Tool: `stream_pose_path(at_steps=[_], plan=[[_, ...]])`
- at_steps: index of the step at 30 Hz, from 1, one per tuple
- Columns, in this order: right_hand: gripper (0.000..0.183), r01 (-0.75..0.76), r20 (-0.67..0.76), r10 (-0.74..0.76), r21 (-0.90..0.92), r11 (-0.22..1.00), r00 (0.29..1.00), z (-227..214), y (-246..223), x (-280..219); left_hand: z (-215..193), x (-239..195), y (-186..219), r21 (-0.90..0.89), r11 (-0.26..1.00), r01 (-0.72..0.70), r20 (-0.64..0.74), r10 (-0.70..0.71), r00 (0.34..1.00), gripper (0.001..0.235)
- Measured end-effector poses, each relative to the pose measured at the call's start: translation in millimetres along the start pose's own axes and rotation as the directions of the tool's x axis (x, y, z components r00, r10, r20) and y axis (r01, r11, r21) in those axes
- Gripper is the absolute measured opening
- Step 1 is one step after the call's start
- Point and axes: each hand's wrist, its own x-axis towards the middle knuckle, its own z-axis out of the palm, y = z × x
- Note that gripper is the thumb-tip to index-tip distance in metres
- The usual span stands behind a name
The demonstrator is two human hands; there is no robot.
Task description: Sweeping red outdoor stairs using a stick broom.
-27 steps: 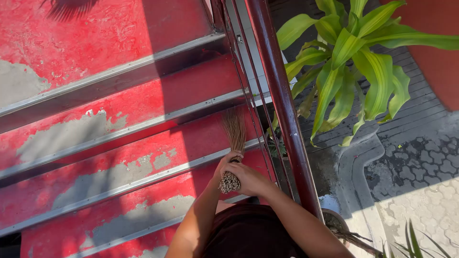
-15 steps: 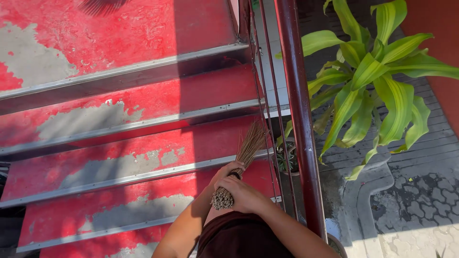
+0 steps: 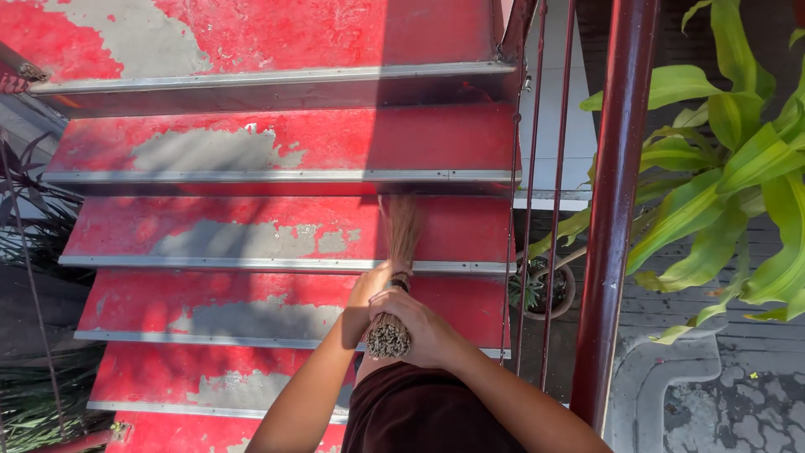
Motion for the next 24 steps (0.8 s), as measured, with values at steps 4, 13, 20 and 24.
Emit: stream_pose_path(at_steps=[4,13,20,24], plan=[[0.053,-0.027,0.079,0.033,-0.074,0.997,0.996,13,18,-3,44,-7,-30,-0.248,0.954,-0.171,-0.013,0.173,0.985,0.032],[0.054,-0.055,0.295,0.015,0.127,0.99,0.955,20,23,7,34,-33,-89,-0.205,0.978,-0.021,-0.017,0.018,1.0,0.037],[0.071,-0.31,-0.171,0.339,0.174,0.935,0.925,25,161,-29,76,-11,-122,-0.678,0.733,-0.046,-0.181,-0.106,0.978,0.027],[0.045,-0.388,0.173,0.983,0.912,-0.133,0.068,12,173,-36,73,-18,-51,-0.26,0.948,-0.183,-0.157,0.145,0.977,0.028]])
